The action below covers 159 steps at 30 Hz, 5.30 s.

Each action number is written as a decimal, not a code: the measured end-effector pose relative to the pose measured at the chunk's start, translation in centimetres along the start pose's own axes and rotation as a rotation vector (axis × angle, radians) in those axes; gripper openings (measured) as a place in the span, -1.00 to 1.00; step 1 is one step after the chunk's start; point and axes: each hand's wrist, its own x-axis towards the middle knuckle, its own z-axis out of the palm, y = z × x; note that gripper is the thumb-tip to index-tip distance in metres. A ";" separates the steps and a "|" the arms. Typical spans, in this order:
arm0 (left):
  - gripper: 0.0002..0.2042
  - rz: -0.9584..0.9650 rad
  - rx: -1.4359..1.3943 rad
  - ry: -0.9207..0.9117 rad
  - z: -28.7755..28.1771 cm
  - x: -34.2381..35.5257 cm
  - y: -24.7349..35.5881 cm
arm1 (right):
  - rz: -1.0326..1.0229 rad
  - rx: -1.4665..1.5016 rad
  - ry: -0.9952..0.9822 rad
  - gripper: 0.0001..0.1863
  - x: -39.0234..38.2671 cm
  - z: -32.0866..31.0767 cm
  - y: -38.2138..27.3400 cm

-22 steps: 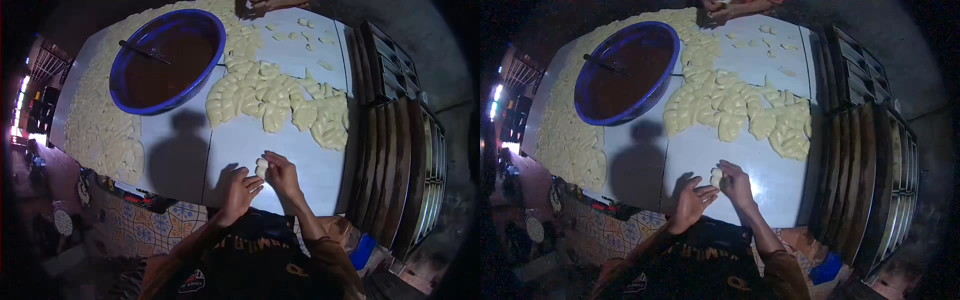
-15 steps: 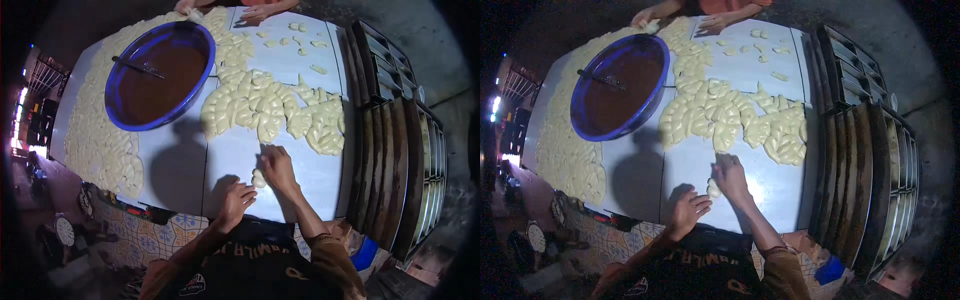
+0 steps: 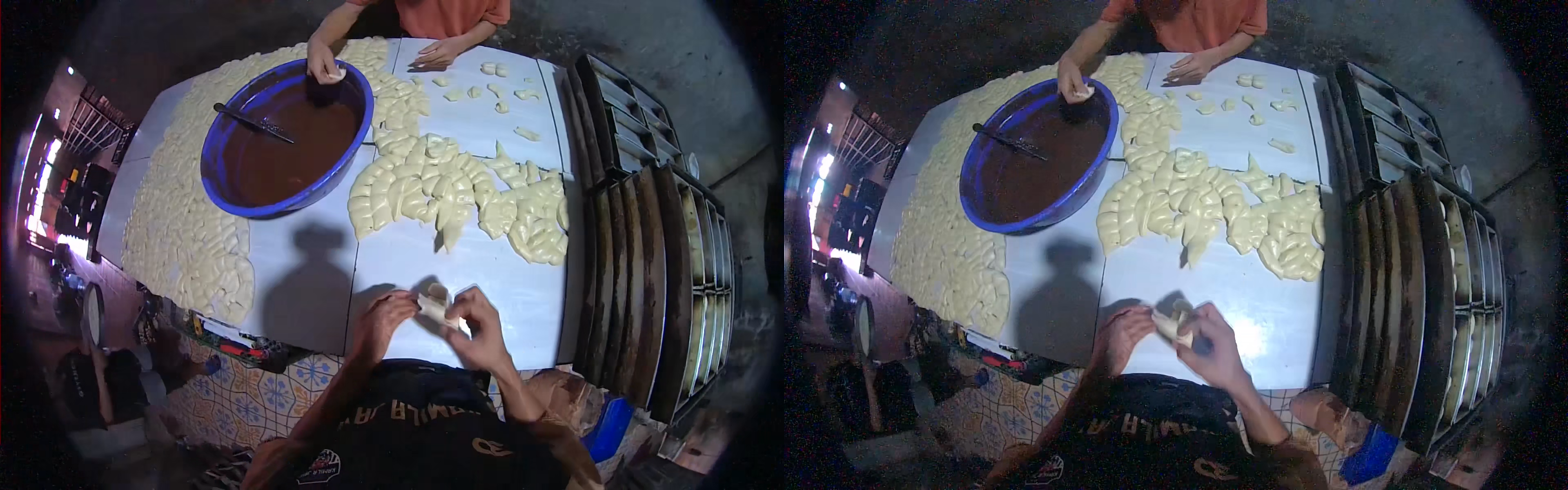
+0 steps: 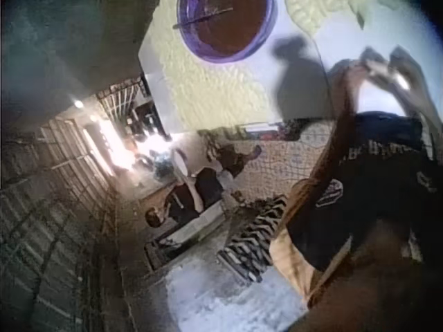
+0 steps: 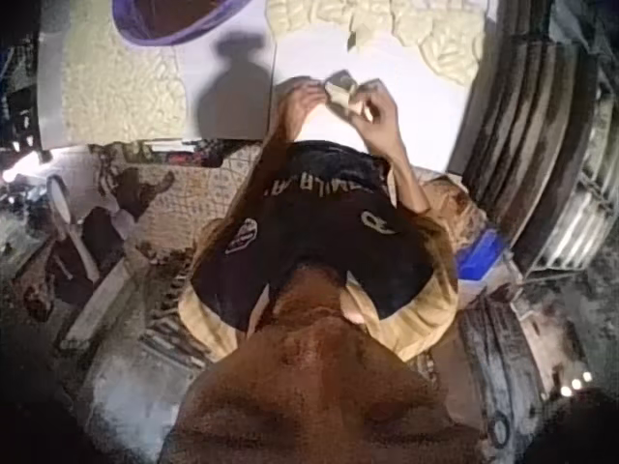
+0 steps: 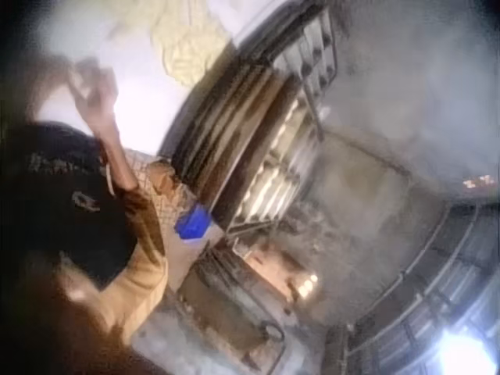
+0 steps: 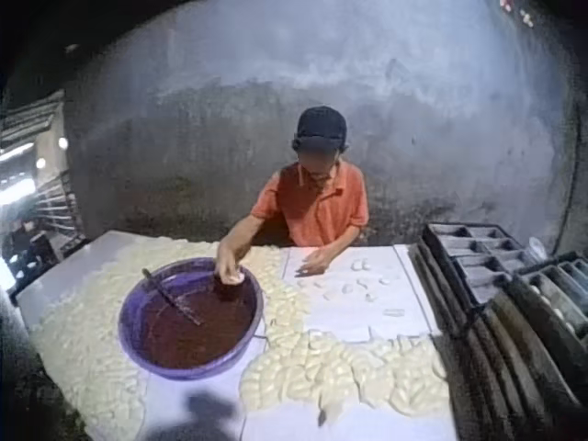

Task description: The person fills pieces of dough with chocolate filling from a bowl and shapes them by hand. The person places the shaped dough buns into baking tins and lifts the baking tin rack.

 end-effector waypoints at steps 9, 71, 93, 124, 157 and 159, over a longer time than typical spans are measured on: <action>-0.61 0.047 -0.206 -0.160 7.1 -1.4 -0.8 | -0.154 -0.233 0.235 -0.61 -3.6 1.2 -3.1; -0.72 0.133 0.767 -0.121 7.0 0.9 3.2 | -0.125 -0.006 0.321 -0.78 0.8 1.3 0.4; -0.60 0.341 0.755 -0.062 4.8 0.3 -0.7 | 0.238 -0.127 0.079 -0.15 -4.3 -1.4 8.0; -0.61 -0.141 -0.202 -0.218 5.4 1.7 -2.1 | 0.212 -0.115 0.064 -0.52 -2.1 0.5 -1.7; 0.21 -0.190 -0.292 -0.479 1.7 8.4 7.7 | 0.153 0.380 -0.215 0.34 5.0 3.0 1.6; -0.10 0.186 0.316 -0.171 3.1 13.4 13.9 | 0.178 0.393 -0.080 0.42 5.4 2.3 1.5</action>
